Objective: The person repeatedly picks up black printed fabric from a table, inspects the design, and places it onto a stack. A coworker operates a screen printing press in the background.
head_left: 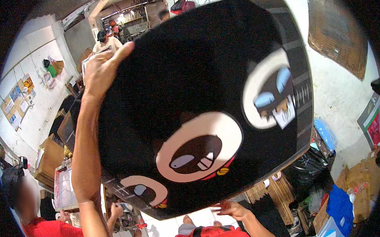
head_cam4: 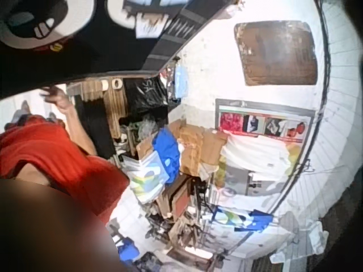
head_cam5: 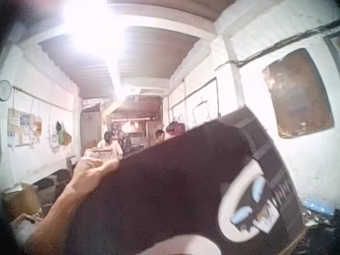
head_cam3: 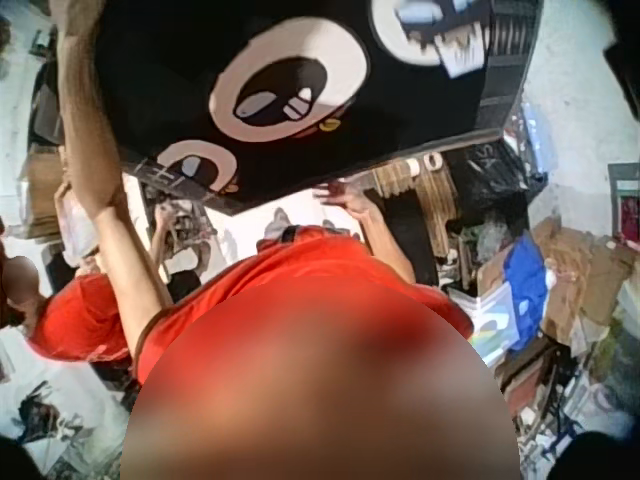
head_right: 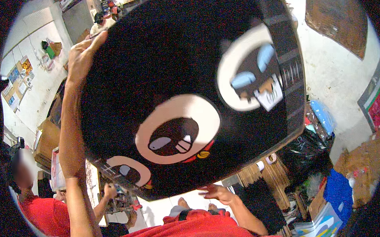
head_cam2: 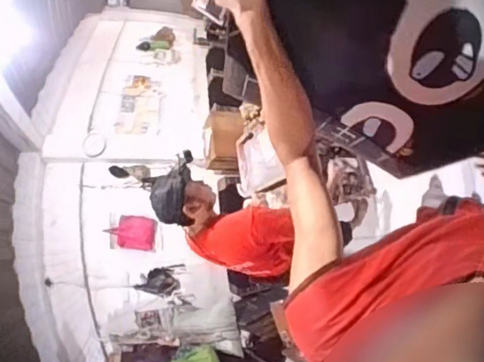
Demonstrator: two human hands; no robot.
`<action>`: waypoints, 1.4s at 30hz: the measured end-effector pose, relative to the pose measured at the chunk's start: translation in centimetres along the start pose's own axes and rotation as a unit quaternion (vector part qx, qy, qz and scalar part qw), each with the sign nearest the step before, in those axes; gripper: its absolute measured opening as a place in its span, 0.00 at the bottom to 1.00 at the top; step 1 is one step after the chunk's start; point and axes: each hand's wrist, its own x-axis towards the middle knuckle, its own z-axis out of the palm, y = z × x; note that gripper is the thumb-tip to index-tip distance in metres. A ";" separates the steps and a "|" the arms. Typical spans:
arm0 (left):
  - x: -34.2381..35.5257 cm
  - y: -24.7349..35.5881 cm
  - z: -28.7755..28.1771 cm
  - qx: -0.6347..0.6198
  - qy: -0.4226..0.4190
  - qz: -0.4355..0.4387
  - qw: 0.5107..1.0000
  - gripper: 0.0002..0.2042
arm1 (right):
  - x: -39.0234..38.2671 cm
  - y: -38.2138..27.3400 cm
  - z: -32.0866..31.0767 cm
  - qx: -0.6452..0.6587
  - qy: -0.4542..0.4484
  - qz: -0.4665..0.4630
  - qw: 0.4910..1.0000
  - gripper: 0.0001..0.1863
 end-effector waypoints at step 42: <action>-61.2 -40.3 16.6 0.218 -0.367 -0.531 0.732 0.28 | 21.4 -12.0 -24.2 -0.675 0.308 0.078 0.666 0.16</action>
